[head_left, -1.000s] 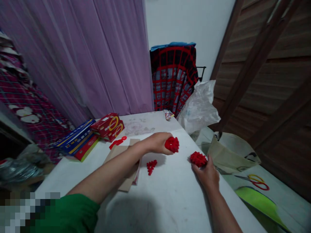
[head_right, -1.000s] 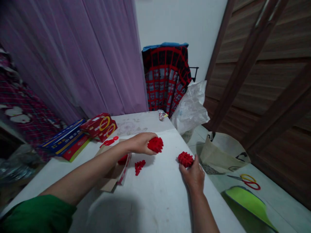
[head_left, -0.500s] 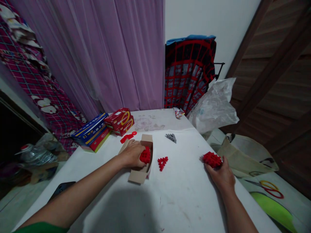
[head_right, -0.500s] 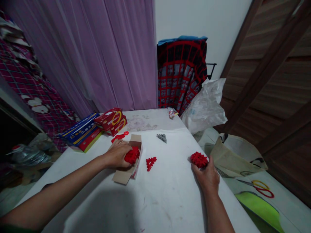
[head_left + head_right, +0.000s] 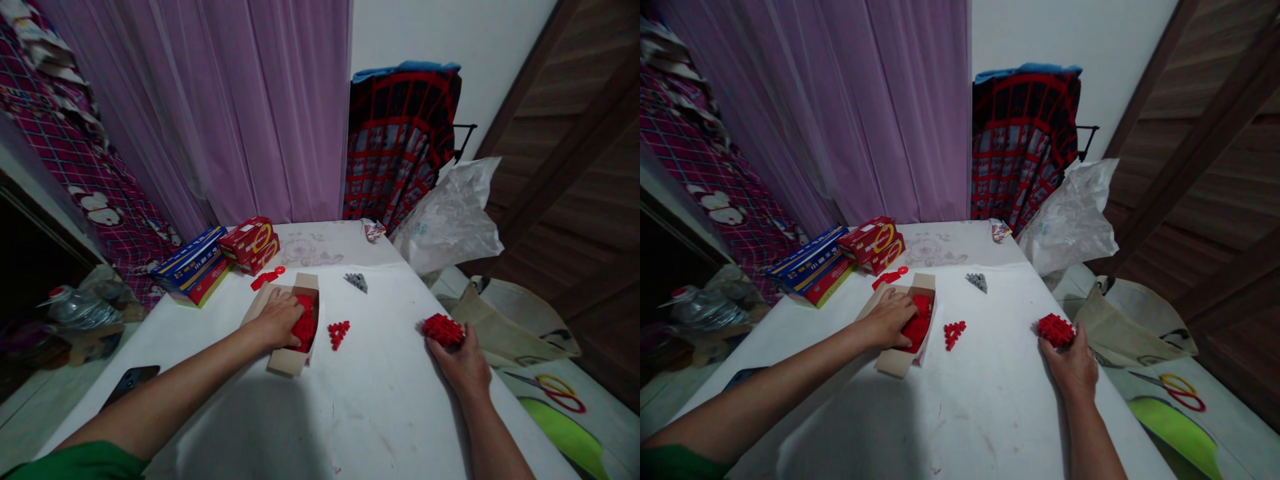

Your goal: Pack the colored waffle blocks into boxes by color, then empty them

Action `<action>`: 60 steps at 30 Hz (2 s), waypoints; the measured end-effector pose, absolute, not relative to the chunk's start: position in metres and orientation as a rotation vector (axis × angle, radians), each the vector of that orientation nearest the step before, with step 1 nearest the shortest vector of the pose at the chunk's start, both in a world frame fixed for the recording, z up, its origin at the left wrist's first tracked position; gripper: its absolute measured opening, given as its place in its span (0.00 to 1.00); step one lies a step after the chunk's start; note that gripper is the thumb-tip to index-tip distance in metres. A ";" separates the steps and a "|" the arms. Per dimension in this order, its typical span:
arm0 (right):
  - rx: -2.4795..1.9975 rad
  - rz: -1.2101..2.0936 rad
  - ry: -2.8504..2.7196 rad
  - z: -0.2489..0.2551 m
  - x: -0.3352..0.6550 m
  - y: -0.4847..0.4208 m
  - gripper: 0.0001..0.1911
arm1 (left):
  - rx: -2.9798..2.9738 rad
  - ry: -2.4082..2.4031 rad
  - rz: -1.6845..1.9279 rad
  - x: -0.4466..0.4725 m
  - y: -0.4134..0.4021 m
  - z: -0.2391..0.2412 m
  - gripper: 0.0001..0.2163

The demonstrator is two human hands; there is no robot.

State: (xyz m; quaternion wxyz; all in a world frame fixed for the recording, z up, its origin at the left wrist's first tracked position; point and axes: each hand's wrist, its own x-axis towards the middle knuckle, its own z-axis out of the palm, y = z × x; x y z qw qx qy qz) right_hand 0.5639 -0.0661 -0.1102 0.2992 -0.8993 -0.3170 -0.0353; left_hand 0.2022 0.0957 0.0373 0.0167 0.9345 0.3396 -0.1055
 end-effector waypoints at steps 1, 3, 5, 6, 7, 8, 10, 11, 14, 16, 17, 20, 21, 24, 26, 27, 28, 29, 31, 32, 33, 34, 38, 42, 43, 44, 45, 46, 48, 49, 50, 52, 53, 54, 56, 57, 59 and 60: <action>-2.383 -0.096 -0.848 -0.111 0.564 -0.066 0.51 | 2.904 1.040 -0.327 0.202 0.096 0.038 0.20; -2.374 -0.099 -0.857 -0.111 0.565 -0.066 0.50 | 2.891 0.995 -0.315 0.202 0.095 0.039 0.18; -2.373 -0.107 -0.858 -0.110 0.565 -0.066 0.50 | 2.877 0.956 -0.303 0.202 0.094 0.038 0.17; -2.375 -0.106 -0.859 -0.109 0.565 -0.066 0.50 | 2.873 0.941 -0.302 0.202 0.094 0.036 0.16; -2.381 -0.101 -0.861 -0.108 0.565 -0.066 0.50 | 2.873 0.930 -0.307 0.201 0.094 0.035 0.14; -2.389 -0.093 -0.861 -0.106 0.564 -0.066 0.50 | 2.874 0.918 -0.316 0.201 0.094 0.033 0.11; -2.407 -0.067 -0.867 -0.104 0.562 -0.066 0.50 | 2.865 0.904 -0.325 0.199 0.095 0.032 0.07; -2.418 -0.053 -0.870 -0.103 0.561 -0.066 0.50 | 2.852 0.907 -0.326 0.198 0.095 0.032 0.05; -2.444 -0.047 -0.883 -0.100 0.558 -0.065 0.50 | 2.790 0.944 -0.323 0.193 0.094 0.038 0.03; -2.455 -0.076 -0.903 -0.097 0.555 -0.065 0.51 | 2.768 0.967 -0.306 0.190 0.095 0.044 0.05; -2.463 -0.097 -0.911 -0.095 0.553 -0.065 0.50 | 2.774 0.975 -0.283 0.189 0.095 0.047 0.06; -2.504 -0.149 -0.913 -0.090 0.549 -0.064 0.48 | 2.831 0.990 -0.138 0.191 0.098 0.057 0.08; -2.517 -0.160 -0.909 -0.089 0.547 -0.064 0.46 | 2.847 0.985 -0.077 0.193 0.099 0.060 0.09; -2.526 -0.198 -0.892 -0.089 0.547 -0.062 0.43 | 2.850 0.943 0.057 0.206 0.095 0.070 0.09; -2.482 -0.214 -0.898 -0.093 0.549 -0.062 0.43 | 2.838 0.903 0.102 0.217 0.088 0.076 0.09; -2.444 -0.208 -0.919 -0.095 0.549 -0.062 0.45 | 2.829 0.885 0.115 0.223 0.083 0.078 0.09; -2.398 -0.192 -0.950 -0.098 0.550 -0.062 0.46 | 2.820 0.865 0.122 0.228 0.078 0.078 0.09; -2.343 -0.164 -0.998 -0.100 0.549 -0.062 0.47 | 2.809 0.845 0.121 0.234 0.073 0.078 0.09; -2.229 -0.083 -1.093 -0.104 0.544 -0.061 0.48 | 2.772 0.816 0.098 0.245 0.063 0.072 0.10; -2.174 -0.038 -1.133 -0.105 0.539 -0.060 0.47 | 2.750 0.804 0.081 0.252 0.058 0.067 0.11; -2.121 0.006 -1.171 -0.106 0.532 -0.059 0.47 | 2.725 0.794 0.065 0.259 0.054 0.062 0.13; -2.071 0.049 -1.211 -0.106 0.525 -0.057 0.47 | 2.701 0.785 0.053 0.268 0.050 0.055 0.17; -1.905 0.156 -1.420 -0.104 0.495 -0.051 0.46 | 2.625 0.776 -0.014 0.306 0.037 0.030 0.37; -1.829 0.196 -1.597 -0.103 0.482 -0.049 0.48 | 2.572 0.842 -0.054 0.335 0.035 0.010 0.35; -1.820 0.199 -1.613 -0.104 0.482 -0.049 0.48 | 2.571 0.841 -0.072 0.338 0.034 0.006 0.31; -1.814 0.200 -1.616 -0.105 0.483 -0.048 0.49 | 2.574 0.841 -0.091 0.340 0.034 0.003 0.27; -1.806 0.199 -1.618 -0.107 0.484 -0.048 0.50 | 2.579 0.843 -0.108 0.342 0.033 0.000 0.24; -1.796 0.197 -1.619 -0.109 0.486 -0.047 0.51 | 2.587 0.847 -0.115 0.342 0.033 -0.003 0.22; -1.762 0.205 -1.626 -0.111 0.490 -0.048 0.52 | 2.610 0.856 -0.109 0.342 0.032 -0.005 0.21; -1.740 0.222 -1.628 -0.112 0.492 -0.049 0.52 | 2.622 0.857 -0.104 0.343 0.032 -0.006 0.21; -1.718 0.253 -1.629 -0.112 0.494 -0.050 0.53 | 2.633 0.855 -0.100 0.343 0.033 -0.007 0.20; -1.684 0.363 -1.613 -0.111 0.500 -0.055 0.53 | 2.650 0.844 -0.103 0.346 0.035 -0.007 0.20; -1.671 0.430 -1.583 -0.110 0.504 -0.057 0.53 | 2.657 0.839 -0.107 0.347 0.037 -0.007 0.19; -1.659 0.498 -1.538 -0.109 0.507 -0.059 0.52 | 2.663 0.835 -0.111 0.349 0.038 -0.007 0.20; -1.623 0.611 -1.419 -0.108 0.513 -0.063 0.51 | 2.673 0.833 -0.114 0.352 0.040 -0.005 0.20; -1.597 0.653 -1.360 -0.108 0.515 -0.063 0.51 | 2.676 0.834 -0.112 0.353 0.040 -0.003 0.21; -1.542 0.707 -1.273 -0.109 0.518 -0.064 0.50 | 2.679 0.834 -0.101 0.353 0.039 0.006 0.21; -1.518 0.723 -1.247 -0.110 0.519 -0.064 0.50 | 2.679 0.831 -0.092 0.350 0.039 0.012 0.21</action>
